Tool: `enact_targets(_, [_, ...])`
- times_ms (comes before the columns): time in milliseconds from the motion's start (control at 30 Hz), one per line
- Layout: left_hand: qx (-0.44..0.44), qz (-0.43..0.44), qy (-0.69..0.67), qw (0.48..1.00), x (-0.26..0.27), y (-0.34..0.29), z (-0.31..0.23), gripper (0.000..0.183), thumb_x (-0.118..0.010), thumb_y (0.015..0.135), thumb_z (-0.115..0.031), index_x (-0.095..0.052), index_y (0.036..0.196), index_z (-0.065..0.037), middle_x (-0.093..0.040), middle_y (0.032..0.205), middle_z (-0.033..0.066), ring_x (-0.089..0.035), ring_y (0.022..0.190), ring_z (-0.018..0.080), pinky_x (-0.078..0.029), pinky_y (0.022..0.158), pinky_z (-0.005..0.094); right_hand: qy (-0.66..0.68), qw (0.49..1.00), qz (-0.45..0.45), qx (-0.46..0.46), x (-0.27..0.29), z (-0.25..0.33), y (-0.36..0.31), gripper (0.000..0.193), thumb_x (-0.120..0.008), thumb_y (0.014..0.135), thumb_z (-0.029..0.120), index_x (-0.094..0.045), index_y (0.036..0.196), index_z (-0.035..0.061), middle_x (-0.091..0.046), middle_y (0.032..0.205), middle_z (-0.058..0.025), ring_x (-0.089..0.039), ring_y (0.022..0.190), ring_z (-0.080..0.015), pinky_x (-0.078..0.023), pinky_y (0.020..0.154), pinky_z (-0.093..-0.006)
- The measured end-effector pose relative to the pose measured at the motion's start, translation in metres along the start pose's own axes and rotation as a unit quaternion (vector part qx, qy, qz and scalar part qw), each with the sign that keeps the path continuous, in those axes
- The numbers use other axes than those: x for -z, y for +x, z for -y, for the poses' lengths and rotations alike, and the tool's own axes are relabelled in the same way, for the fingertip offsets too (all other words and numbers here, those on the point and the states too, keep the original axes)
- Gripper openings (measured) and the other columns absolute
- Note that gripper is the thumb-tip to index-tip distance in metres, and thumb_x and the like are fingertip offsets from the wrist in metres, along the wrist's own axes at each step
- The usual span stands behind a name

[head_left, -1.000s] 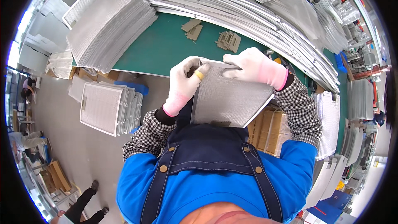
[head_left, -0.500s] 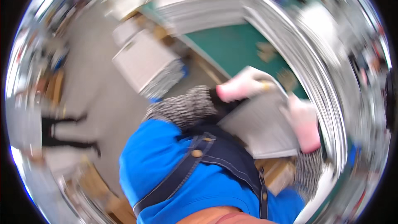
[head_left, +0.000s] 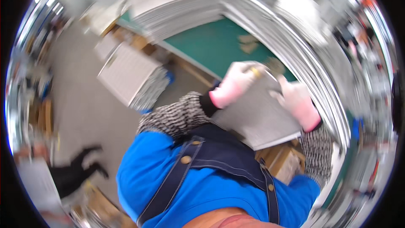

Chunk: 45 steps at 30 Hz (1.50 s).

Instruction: The person assembles air filters by inserting mesh panels into white frames and securing them with a handheld tool. They repeatedly pick up mesh panels, align them with frames, and use a tool to fasten the components together on a green workbench.

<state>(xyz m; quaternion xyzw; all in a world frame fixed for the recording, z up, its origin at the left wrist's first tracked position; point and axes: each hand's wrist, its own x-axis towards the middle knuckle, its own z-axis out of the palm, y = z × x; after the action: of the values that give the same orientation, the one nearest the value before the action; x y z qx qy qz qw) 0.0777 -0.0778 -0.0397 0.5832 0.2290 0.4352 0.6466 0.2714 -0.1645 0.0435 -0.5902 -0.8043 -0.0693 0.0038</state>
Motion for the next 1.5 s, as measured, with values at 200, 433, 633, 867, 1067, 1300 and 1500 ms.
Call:
enact_targets(200, [-0.264,0.147,0.285,0.909,-0.034,0.082,-0.125,0.029,-0.064,0.097,-0.02,-0.07,0.11,0.006,-0.074,0.096,0.0106,-0.067,0.089,0.0131,-0.052,0.084,0.0274,0.303,0.935,-0.169,-0.077,0.042,-0.039,-0.029,0.043,-0.06,0.096,0.042,-0.062,0.112,0.003,-0.07,0.087,-0.0177,-0.07,0.084,-0.0342,-0.055,0.07,-0.0432])
enact_targets(433, [-0.473,0.272,0.414,0.728,-0.071,0.132,-0.103,0.02,-0.07,0.09,-0.024,-0.075,0.099,-0.007,-0.074,0.09,0.0086,-0.069,0.077,0.022,-0.053,0.072,0.0314,-0.03,0.893,0.017,-0.449,-0.089,-0.122,-0.101,0.032,-0.054,0.096,0.031,-0.072,0.101,0.005,-0.072,0.095,-0.0195,-0.07,0.096,-0.0359,-0.056,0.081,-0.0453])
enact_targets(633, [-0.45,0.185,0.477,0.732,-0.06,0.119,-0.04,0.022,-0.072,0.087,-0.033,-0.076,0.099,-0.015,-0.072,0.099,0.0039,-0.066,0.096,0.0241,-0.05,0.089,0.0408,0.012,0.851,0.028,-0.524,-0.184,-0.125,-0.106,0.02,-0.052,0.097,0.02,-0.062,0.107,0.0069,-0.067,0.106,-0.0181,-0.07,0.095,-0.0377,-0.056,0.081,-0.0497])
enact_targets(867, [-0.409,-0.039,0.559,0.721,-0.084,0.09,-0.02,0.062,-0.081,0.069,-0.052,-0.068,0.118,-0.017,-0.057,0.099,0.0099,-0.055,0.107,0.0326,-0.03,0.111,0.0586,0.63,0.575,-0.455,-0.256,-0.067,-0.022,-0.061,0.031,-0.049,0.107,0.035,-0.05,0.093,0.008,-0.046,0.074,0.0007,-0.039,0.058,-0.0052,-0.031,0.051,-0.0196])
enact_targets(1067, [-0.441,-0.04,0.512,0.736,-0.07,0.102,-0.012,0.038,-0.08,0.071,-0.04,-0.061,0.089,-0.012,-0.052,0.089,0.0079,-0.052,0.089,0.0304,-0.038,0.088,0.0482,0.647,0.613,-0.347,-0.293,-0.043,0.01,-0.027,0.025,-0.05,0.106,0.028,-0.058,0.109,0.0039,-0.05,0.07,0.0028,-0.042,0.055,-0.0058,-0.034,0.051,-0.0217])
enact_targets(1300, [-0.438,-0.049,0.509,0.739,-0.073,0.089,-0.015,0.038,-0.078,0.069,-0.035,-0.061,0.086,-0.007,-0.052,0.088,0.0124,-0.051,0.09,0.033,-0.038,0.091,0.05,0.04,0.959,-0.255,-0.118,0.057,-0.055,-0.045,0.03,-0.063,0.095,0.018,-0.069,0.122,0.0069,-0.071,0.092,-0.008,-0.064,0.074,-0.0189,-0.052,0.067,-0.0323])
enact_targets(1500, [-0.438,-0.069,0.511,0.737,-0.076,0.092,-0.015,0.035,-0.078,0.073,-0.032,-0.059,0.086,-0.007,-0.05,0.088,0.0121,-0.05,0.09,0.0326,-0.036,0.087,0.0484,-0.097,0.983,-0.153,0.028,0.09,-0.056,-0.023,0.035,-0.064,0.091,0.019,-0.069,0.124,0.0068,-0.074,0.11,-0.0069,-0.071,0.092,-0.0238,-0.057,0.077,-0.0324])
